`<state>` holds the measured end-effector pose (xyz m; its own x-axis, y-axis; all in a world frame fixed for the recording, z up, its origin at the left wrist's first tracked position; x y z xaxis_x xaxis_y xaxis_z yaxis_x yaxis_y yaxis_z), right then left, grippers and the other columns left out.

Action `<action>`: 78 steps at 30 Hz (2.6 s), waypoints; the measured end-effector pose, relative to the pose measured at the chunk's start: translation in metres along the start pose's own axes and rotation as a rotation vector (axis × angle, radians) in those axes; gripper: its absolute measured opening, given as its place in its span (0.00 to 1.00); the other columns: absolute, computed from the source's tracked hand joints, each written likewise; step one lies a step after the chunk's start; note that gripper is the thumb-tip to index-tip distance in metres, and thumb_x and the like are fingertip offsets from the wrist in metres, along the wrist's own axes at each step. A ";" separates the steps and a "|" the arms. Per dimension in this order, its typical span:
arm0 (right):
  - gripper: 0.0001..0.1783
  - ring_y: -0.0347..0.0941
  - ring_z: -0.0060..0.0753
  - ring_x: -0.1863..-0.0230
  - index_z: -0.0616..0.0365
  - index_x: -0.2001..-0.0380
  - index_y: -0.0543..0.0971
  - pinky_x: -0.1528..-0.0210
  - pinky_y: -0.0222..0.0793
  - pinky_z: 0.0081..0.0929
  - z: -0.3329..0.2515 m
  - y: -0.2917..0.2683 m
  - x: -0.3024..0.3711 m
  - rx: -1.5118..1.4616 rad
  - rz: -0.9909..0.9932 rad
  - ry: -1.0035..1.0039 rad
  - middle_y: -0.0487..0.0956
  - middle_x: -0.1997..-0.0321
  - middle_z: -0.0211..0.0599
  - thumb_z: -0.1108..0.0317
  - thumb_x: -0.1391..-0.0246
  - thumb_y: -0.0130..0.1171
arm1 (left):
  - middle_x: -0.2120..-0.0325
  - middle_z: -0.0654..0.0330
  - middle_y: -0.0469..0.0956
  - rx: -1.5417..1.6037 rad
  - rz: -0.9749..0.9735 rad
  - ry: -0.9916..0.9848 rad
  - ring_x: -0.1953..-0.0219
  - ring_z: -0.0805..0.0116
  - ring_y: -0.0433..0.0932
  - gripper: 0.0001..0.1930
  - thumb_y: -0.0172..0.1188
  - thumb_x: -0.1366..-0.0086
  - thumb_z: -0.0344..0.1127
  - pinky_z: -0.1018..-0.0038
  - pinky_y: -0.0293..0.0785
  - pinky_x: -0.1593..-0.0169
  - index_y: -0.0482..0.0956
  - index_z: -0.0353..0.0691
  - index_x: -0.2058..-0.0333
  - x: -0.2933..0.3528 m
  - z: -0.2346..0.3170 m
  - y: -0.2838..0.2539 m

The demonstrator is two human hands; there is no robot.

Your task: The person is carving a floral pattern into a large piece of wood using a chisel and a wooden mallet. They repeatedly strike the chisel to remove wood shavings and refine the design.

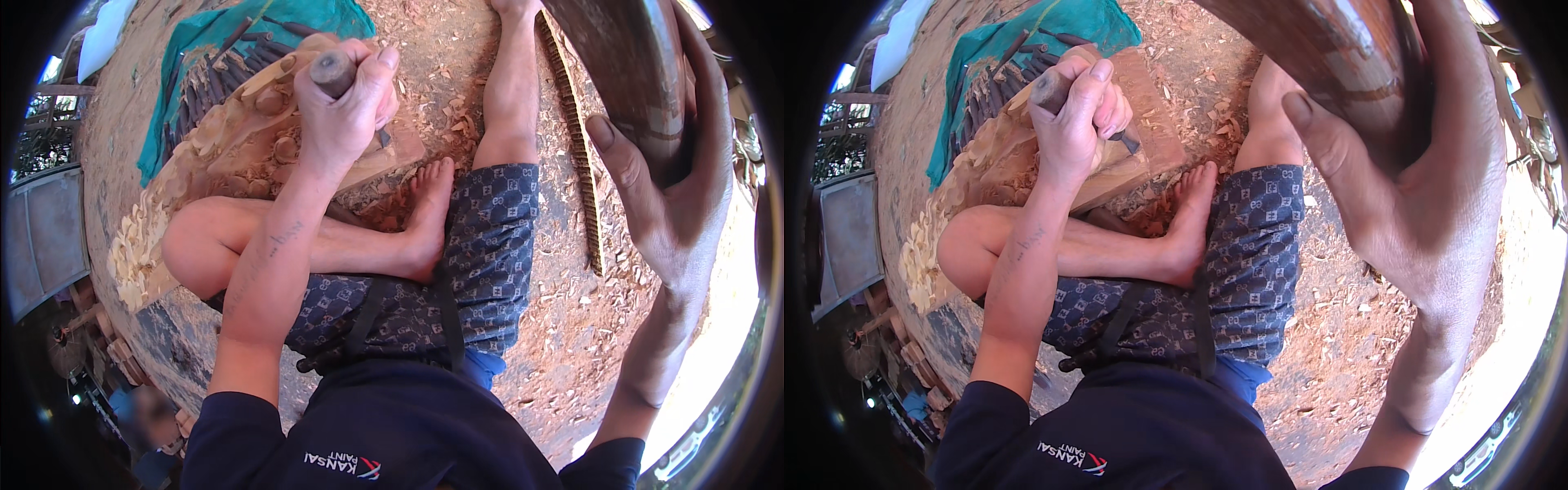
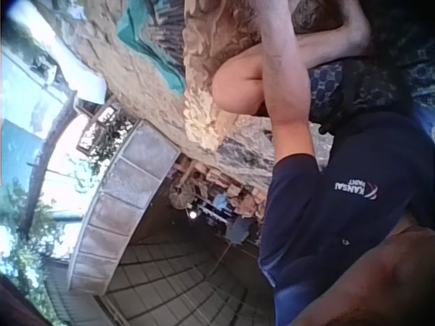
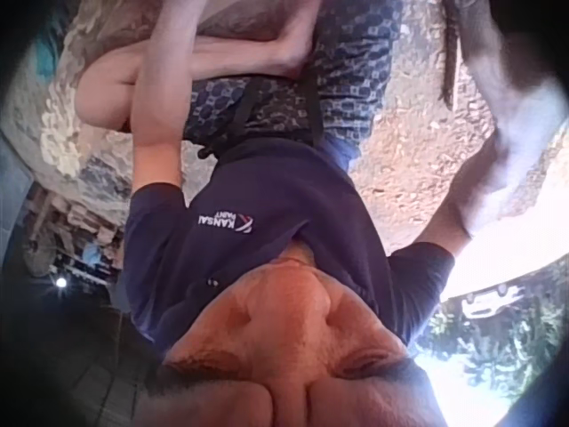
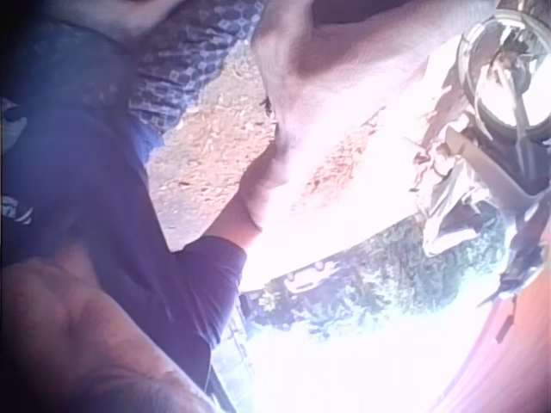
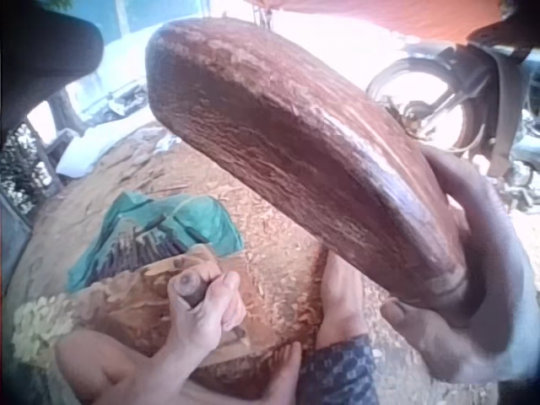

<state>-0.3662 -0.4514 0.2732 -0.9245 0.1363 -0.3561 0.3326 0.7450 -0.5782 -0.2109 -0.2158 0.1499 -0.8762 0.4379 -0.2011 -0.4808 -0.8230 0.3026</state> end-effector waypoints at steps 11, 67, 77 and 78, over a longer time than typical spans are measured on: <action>0.55 0.89 0.52 0.47 0.37 0.26 0.74 0.49 0.87 0.42 -0.023 0.017 -0.003 0.352 -0.311 0.059 0.89 0.46 0.44 0.83 0.59 0.79 | 0.70 0.62 0.84 -0.116 -0.131 0.171 0.70 0.73 0.81 0.04 0.63 0.26 0.29 0.70 0.76 0.67 0.84 0.37 0.62 0.020 -0.008 0.002; 0.55 0.79 0.49 0.30 0.57 0.20 0.62 0.30 0.76 0.43 0.027 0.028 0.061 0.101 -0.175 0.470 0.81 0.32 0.58 0.76 0.48 0.80 | 0.87 0.66 0.68 0.141 -0.063 0.027 0.86 0.78 0.63 0.19 0.61 0.21 0.29 0.74 0.61 0.80 0.69 0.41 0.75 0.002 0.011 -0.004; 0.57 0.78 0.45 0.29 0.53 0.19 0.62 0.28 0.77 0.43 0.000 0.019 0.031 0.093 -0.117 0.233 0.80 0.31 0.54 0.83 0.50 0.78 | 0.82 0.66 0.75 -0.002 -0.149 0.019 0.81 0.79 0.73 0.15 0.68 0.24 0.31 0.77 0.66 0.77 0.78 0.37 0.72 0.013 -0.005 -0.004; 0.57 0.81 0.47 0.32 0.49 0.20 0.65 0.31 0.80 0.43 -0.014 0.022 0.021 0.186 -0.187 0.263 0.83 0.33 0.53 0.83 0.52 0.77 | 0.80 0.65 0.79 -0.047 -0.137 0.035 0.78 0.78 0.76 0.13 0.69 0.24 0.31 0.77 0.70 0.73 0.80 0.36 0.70 0.017 -0.004 -0.004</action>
<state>-0.3808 -0.4228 0.2628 -0.9807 0.1903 -0.0454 0.1597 0.6444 -0.7478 -0.2234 -0.2066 0.1412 -0.8004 0.5354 -0.2698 -0.5932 -0.7725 0.2266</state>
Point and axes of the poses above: each hand's wrist, its own x-axis away from the middle knuckle, its own y-axis out of the palm, z = x × y, the point moved 5 cm from there along -x, towards the middle knuckle
